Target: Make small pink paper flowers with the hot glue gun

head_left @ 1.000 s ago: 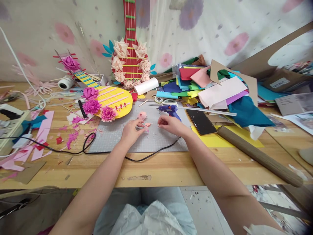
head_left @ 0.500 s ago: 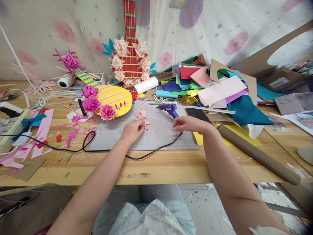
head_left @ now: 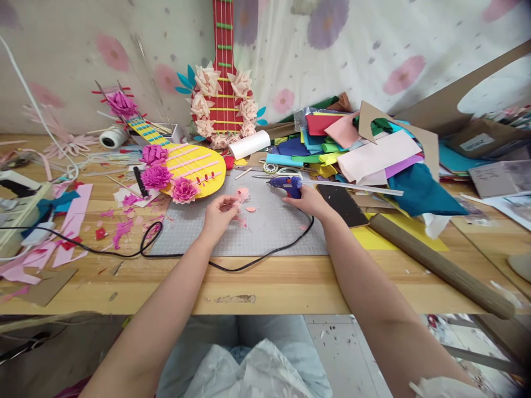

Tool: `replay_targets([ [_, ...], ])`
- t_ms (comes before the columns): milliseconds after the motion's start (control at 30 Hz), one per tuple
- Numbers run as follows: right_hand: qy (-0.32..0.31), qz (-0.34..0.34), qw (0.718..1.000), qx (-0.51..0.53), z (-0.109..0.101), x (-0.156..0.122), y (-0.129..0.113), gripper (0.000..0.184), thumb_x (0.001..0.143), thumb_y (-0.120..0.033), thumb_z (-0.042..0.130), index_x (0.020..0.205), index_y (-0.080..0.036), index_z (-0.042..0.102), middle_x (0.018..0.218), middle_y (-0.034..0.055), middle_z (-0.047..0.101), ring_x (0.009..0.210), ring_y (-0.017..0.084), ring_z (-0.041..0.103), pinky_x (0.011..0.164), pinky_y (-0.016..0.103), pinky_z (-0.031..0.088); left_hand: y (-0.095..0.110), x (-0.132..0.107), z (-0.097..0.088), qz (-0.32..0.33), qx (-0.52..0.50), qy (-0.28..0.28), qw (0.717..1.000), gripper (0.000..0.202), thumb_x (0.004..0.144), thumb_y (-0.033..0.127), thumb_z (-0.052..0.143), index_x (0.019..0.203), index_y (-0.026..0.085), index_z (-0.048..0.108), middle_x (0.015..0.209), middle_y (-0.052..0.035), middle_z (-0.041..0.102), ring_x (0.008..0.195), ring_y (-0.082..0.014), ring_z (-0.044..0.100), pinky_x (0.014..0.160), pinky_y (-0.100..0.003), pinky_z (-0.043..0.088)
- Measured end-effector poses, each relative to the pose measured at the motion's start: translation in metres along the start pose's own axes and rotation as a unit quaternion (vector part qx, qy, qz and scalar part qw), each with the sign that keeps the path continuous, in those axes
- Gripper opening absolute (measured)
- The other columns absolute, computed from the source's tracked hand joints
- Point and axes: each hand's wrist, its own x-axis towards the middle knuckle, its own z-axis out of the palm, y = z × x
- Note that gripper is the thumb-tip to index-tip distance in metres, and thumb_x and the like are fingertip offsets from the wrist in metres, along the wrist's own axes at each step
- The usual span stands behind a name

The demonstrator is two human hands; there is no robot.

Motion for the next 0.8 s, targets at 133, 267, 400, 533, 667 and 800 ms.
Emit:
replay_targets([
  [133, 0.055, 0.047, 0.995, 0.063, 0.012, 0.001, 0.003, 0.034, 0.071, -0.049, 0.065, 0.082, -0.018, 0.064, 0.078, 0.0092, 0.065, 0.077, 0.027, 0.061, 0.069, 0.037, 0.046, 0.003, 0.002, -0.001, -0.050, -0.063, 0.003, 0.997, 0.028, 0.057, 0.028, 0.078, 0.075, 0.014, 0.061, 0.077, -0.0025, 0.065, 0.072, -0.0157, 0.066, 0.059, -0.027, 0.054],
  [267, 0.097, 0.060, 0.966, 0.233, 0.009, -0.006, -0.003, 0.039, 0.065, -0.052, 0.067, 0.084, -0.017, 0.062, 0.068, 0.0037, 0.061, 0.059, 0.017, 0.055, 0.057, 0.031, 0.043, 0.005, 0.002, -0.001, -0.084, -0.095, 0.011, 0.992, 0.027, 0.056, 0.024, 0.079, 0.074, 0.014, 0.060, 0.079, -0.0034, 0.068, 0.073, -0.0163, 0.068, 0.059, -0.025, 0.055],
  [400, 0.002, 0.004, 0.933, 0.361, 0.004, -0.022, -0.022, 0.040, 0.068, -0.056, 0.066, 0.078, -0.017, 0.061, 0.054, -0.0025, 0.051, 0.046, 0.009, 0.043, 0.046, 0.025, 0.036, 0.005, 0.000, 0.000, -0.091, -0.088, 0.017, 0.992, 0.023, 0.060, 0.023, 0.077, 0.073, 0.013, 0.060, 0.079, -0.0052, 0.068, 0.071, -0.0166, 0.068, 0.056, -0.025, 0.055],
  [533, -0.094, -0.031, 0.942, 0.321, 0.010, -0.034, -0.038, 0.038, 0.066, -0.056, 0.069, 0.071, -0.019, 0.063, 0.048, -0.0036, 0.046, 0.046, 0.009, 0.040, 0.043, 0.024, 0.035, 0.004, 0.000, 0.000, -0.077, -0.064, 0.040, 0.994, 0.019, 0.063, 0.023, 0.073, 0.073, 0.013, 0.061, 0.076, -0.0054, 0.068, 0.070, -0.0166, 0.068, 0.054, -0.025, 0.055],
  [667, -0.101, -0.057, 0.950, 0.290, 0.022, -0.033, -0.039, 0.039, 0.068, -0.054, 0.069, 0.084, -0.018, 0.067, 0.058, -0.0008, 0.056, 0.056, 0.012, 0.050, 0.052, 0.026, 0.042, 0.003, 0.000, 0.002, -0.063, -0.032, 0.060, 0.996, 0.018, 0.063, 0.023, 0.073, 0.072, 0.014, 0.060, 0.074, -0.0048, 0.067, 0.070, -0.0175, 0.067, 0.051, -0.025, 0.053],
  [800, -0.092, -0.076, 0.956, 0.267, 0.026, -0.032, -0.038, 0.042, 0.071, -0.054, 0.067, 0.094, -0.018, 0.068, 0.074, 0.0019, 0.065, 0.069, 0.016, 0.058, 0.064, 0.028, 0.047, 0.003, 0.000, 0.003, -0.045, -0.018, 0.058, 0.997, 0.023, 0.061, 0.028, 0.074, 0.071, 0.015, 0.059, 0.071, -0.0027, 0.064, 0.068, -0.0177, 0.066, 0.046, -0.024, 0.051],
])
